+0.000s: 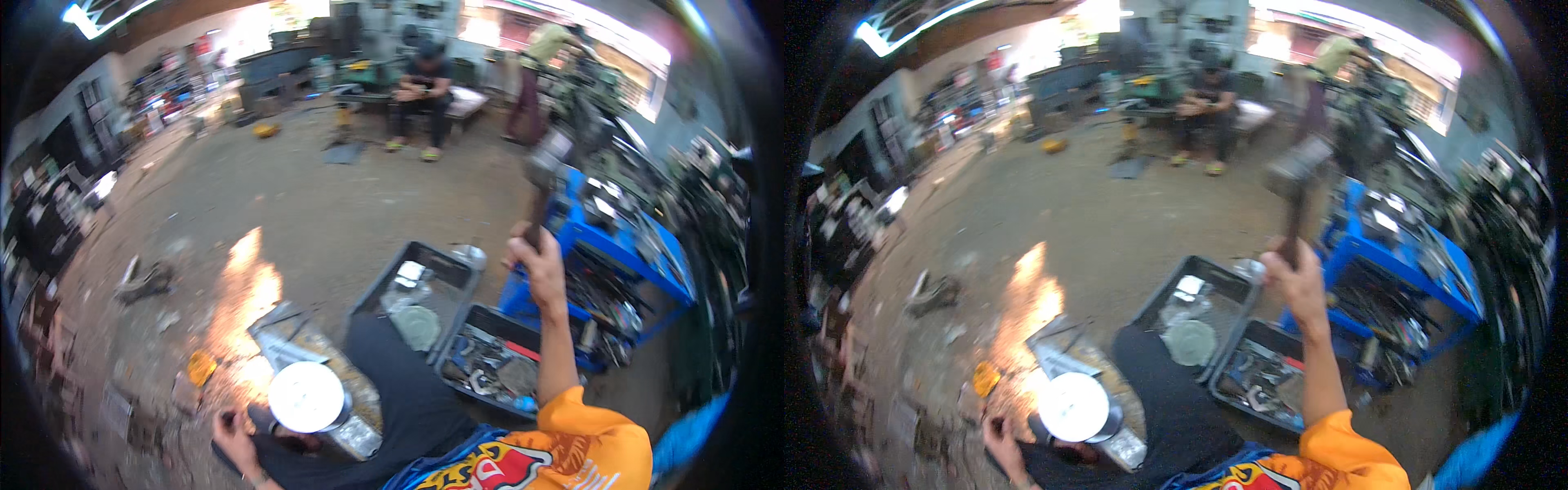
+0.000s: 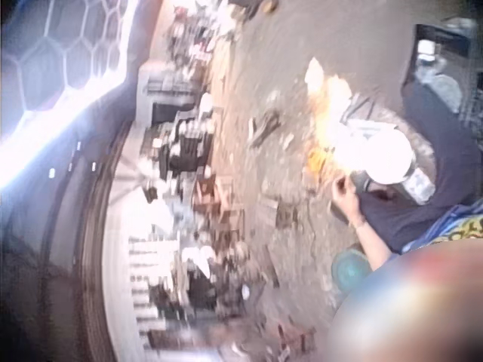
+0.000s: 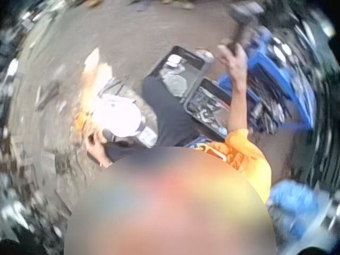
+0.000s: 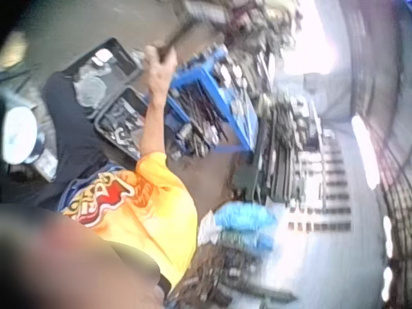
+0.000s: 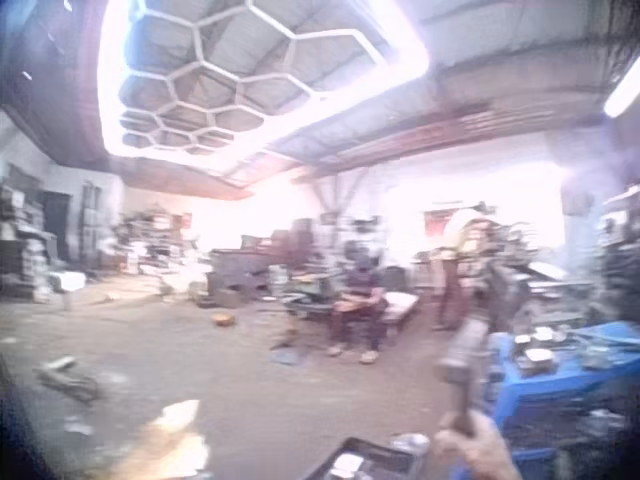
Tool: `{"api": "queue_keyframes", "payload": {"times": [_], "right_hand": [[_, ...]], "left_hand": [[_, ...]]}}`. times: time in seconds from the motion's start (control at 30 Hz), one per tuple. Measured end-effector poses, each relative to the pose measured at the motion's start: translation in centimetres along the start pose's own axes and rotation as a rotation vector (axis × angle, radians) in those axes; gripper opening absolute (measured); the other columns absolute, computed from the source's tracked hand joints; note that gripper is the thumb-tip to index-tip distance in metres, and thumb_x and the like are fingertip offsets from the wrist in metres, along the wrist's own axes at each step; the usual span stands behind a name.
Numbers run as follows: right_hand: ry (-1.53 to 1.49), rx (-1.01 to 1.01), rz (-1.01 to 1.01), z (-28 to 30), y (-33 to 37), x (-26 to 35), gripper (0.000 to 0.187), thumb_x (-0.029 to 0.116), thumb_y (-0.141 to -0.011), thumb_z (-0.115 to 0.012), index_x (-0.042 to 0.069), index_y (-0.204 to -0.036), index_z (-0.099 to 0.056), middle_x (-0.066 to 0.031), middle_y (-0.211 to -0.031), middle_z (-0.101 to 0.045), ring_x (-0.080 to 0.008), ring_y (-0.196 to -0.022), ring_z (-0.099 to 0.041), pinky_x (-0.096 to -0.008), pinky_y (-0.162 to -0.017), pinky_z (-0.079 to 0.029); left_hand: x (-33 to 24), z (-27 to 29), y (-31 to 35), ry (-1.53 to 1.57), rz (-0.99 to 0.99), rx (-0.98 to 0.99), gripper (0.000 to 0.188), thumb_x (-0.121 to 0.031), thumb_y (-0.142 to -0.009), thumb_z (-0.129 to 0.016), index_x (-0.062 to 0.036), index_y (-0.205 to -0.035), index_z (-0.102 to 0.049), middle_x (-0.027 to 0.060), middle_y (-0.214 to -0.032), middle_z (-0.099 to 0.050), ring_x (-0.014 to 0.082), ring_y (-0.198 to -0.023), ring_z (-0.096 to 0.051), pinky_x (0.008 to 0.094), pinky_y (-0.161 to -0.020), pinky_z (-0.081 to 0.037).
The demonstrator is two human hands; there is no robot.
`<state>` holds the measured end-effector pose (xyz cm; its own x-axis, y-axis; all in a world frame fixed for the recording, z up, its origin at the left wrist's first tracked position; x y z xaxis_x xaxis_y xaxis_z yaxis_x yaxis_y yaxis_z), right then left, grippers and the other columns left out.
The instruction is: The person sits on the floor in a workshop and assembles a circular metal part. They place a small metal pin into a hole on the part, then use a hammer to tap the pin into place. The person repeats this process for another pin on the same part.
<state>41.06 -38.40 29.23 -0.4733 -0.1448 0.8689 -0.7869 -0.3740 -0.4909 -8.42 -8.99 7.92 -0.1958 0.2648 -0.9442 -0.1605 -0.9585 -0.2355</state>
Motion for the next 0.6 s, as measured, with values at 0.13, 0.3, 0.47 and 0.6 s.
{"api": "queue_keyframes", "payload": {"times": [0.13, 0.3, 0.47, 0.6], "right_hand": [[-0.460, -0.133, -0.192, -5.3, 7.3, -3.7, 0.034, 0.016, -0.098, -0.056, 0.013, -0.069, -0.039, 0.0016, -0.048, -0.035, -0.0114, -0.035, -0.034, -0.0302, -0.034, -0.034], [-0.669, 0.004, -0.389, -7.5, 14.3, -7.3, 0.035, 0.009, -0.090, -0.055, 0.012, -0.062, -0.033, -0.0011, -0.044, -0.030, -0.0117, -0.030, -0.028, -0.0308, -0.030, -0.030], [-0.725, 0.338, -0.286, -6.7, 11.9, -5.0, 0.039, 0.011, -0.090, -0.058, 0.012, -0.059, -0.034, -0.0031, -0.040, -0.031, -0.0153, -0.028, -0.029, -0.0318, -0.030, -0.030], [-0.616, 0.427, -0.235, -9.1, 9.0, -3.0, 0.036, 0.013, -0.087, -0.057, 0.008, -0.058, -0.036, -0.0082, -0.046, -0.039, -0.0249, -0.039, -0.047, -0.0354, -0.043, -0.043]], "left_hand": [[0.3, 0.6, 0.8, 0.133, 0.072, -0.030, 0.013, -0.005, -0.092, -0.070, 0.0000, -0.100, -0.061, 0.0033, -0.093, -0.063, 0.0113, -0.084, -0.058, 0.0260, -0.077, -0.049], [-0.1, 1.2, 1.1, 0.209, 0.095, -0.051, 0.015, -0.006, -0.092, -0.071, 0.0000, -0.102, -0.061, 0.0023, -0.092, -0.065, 0.0094, -0.083, -0.060, 0.0230, -0.073, -0.049], [-0.5, 1.2, 1.3, 0.193, 0.086, -0.038, 0.014, -0.010, -0.095, -0.069, -0.0017, -0.103, -0.061, 0.0026, -0.092, -0.066, 0.0079, -0.080, -0.060, 0.0216, -0.070, -0.048], [-0.7, 1.1, 1.6, 0.185, 0.061, -0.066, 0.015, -0.009, -0.094, -0.069, -0.0013, -0.104, -0.060, 0.0034, -0.093, -0.067, 0.0083, -0.082, -0.061, 0.0216, -0.069, -0.048]]}}
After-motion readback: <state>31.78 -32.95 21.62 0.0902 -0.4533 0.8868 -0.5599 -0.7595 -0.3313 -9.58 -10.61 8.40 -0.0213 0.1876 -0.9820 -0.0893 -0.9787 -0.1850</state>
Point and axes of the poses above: each hand's wrist, its own y-axis away from the middle knuckle, its own z-axis out of the back of the hand, x = y × z, the point moved 2 cm from there along -y, towards the middle knuckle
